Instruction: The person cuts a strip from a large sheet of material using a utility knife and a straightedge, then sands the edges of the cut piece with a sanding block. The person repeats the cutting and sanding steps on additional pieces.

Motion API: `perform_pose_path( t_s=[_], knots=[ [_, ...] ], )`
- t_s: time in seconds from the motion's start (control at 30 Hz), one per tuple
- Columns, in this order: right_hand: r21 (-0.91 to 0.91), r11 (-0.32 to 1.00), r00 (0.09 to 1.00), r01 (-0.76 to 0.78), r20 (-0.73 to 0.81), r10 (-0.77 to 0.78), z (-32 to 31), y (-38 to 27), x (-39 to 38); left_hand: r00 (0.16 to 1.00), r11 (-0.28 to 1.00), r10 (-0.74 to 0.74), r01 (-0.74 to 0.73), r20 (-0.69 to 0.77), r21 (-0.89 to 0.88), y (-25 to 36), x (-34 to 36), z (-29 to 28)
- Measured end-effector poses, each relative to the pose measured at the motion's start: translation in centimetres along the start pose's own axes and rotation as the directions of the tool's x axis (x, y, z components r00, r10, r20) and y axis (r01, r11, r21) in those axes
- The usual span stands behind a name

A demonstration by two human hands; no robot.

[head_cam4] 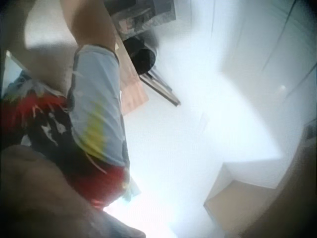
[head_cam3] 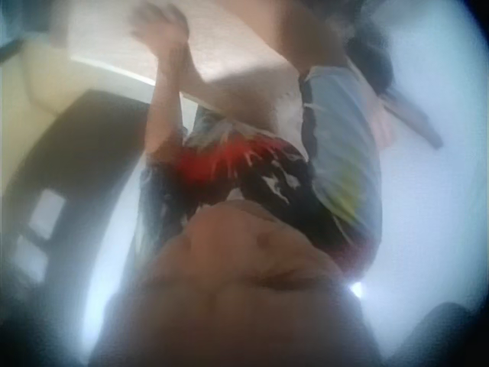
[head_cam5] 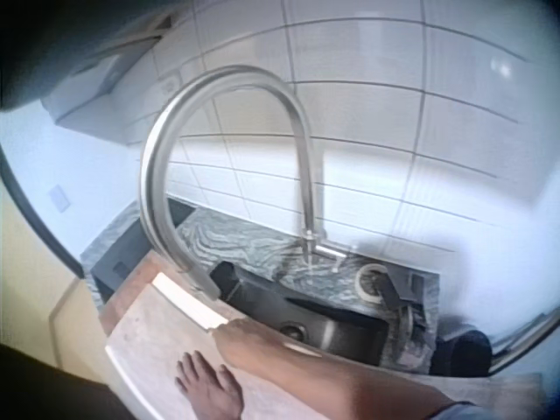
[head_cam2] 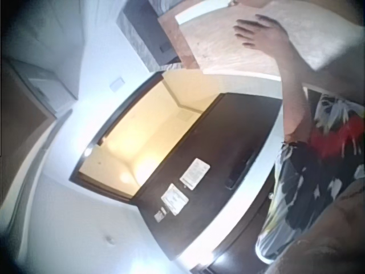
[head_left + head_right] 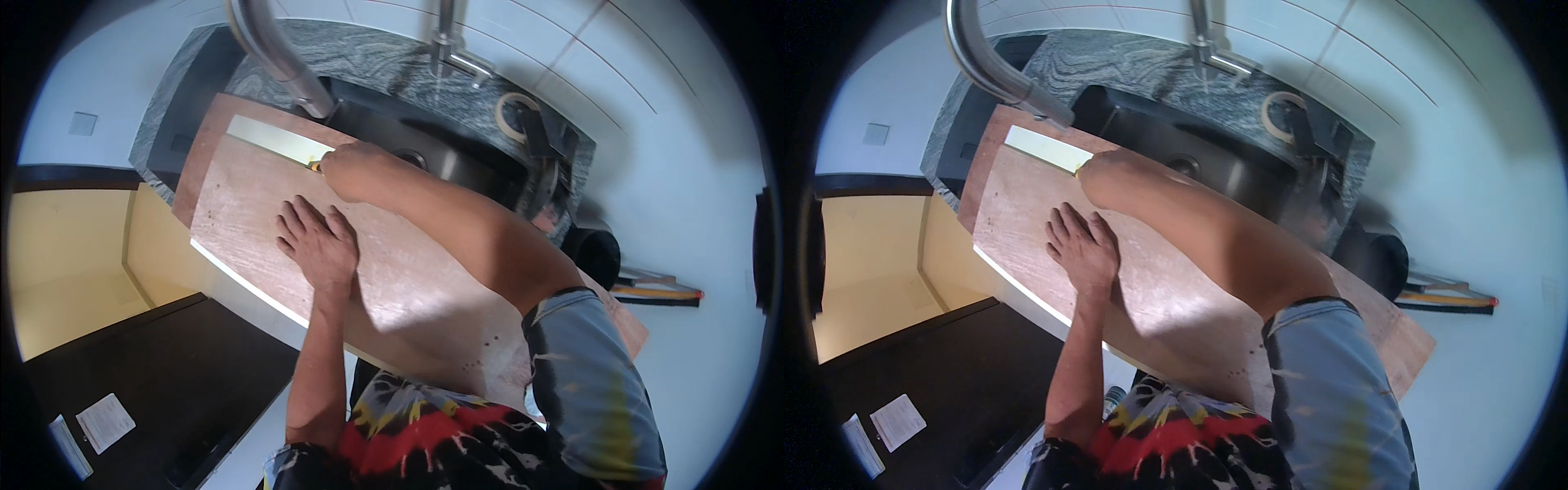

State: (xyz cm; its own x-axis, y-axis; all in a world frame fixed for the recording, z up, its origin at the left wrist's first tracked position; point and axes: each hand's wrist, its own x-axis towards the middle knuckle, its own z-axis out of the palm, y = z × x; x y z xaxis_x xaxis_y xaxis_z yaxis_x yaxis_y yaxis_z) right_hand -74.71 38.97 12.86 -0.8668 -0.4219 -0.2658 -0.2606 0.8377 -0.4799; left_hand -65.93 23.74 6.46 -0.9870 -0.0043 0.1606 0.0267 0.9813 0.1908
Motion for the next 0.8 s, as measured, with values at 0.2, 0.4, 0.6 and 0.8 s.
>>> perform_pose_path(
  t_s=[0.2,0.4,0.6,0.8],
  knots=[
    [0.044,0.996,0.997,-0.077,0.028,0.076,1.7,3.1,-11.6,1.0,0.999,0.004,-0.003,-0.018,0.043,-0.5,-0.1,0.7],
    [0.062,0.987,0.988,-0.149,-0.041,0.151,4.2,5.8,-22.8,1.0,0.995,-0.009,0.012,-0.028,0.099,-1.0,0.0,1.4],
    [0.023,0.945,0.944,-0.327,0.059,0.325,3.7,6.0,-33.1,0.999,0.995,-0.043,0.044,-0.012,0.09,-1.2,-0.1,1.2],
    [0.102,0.881,0.884,-0.462,-0.034,0.467,4.7,6.7,-41.2,0.998,0.991,-0.067,0.066,0.009,0.116,-1.1,0.2,1.6]
  ],
)
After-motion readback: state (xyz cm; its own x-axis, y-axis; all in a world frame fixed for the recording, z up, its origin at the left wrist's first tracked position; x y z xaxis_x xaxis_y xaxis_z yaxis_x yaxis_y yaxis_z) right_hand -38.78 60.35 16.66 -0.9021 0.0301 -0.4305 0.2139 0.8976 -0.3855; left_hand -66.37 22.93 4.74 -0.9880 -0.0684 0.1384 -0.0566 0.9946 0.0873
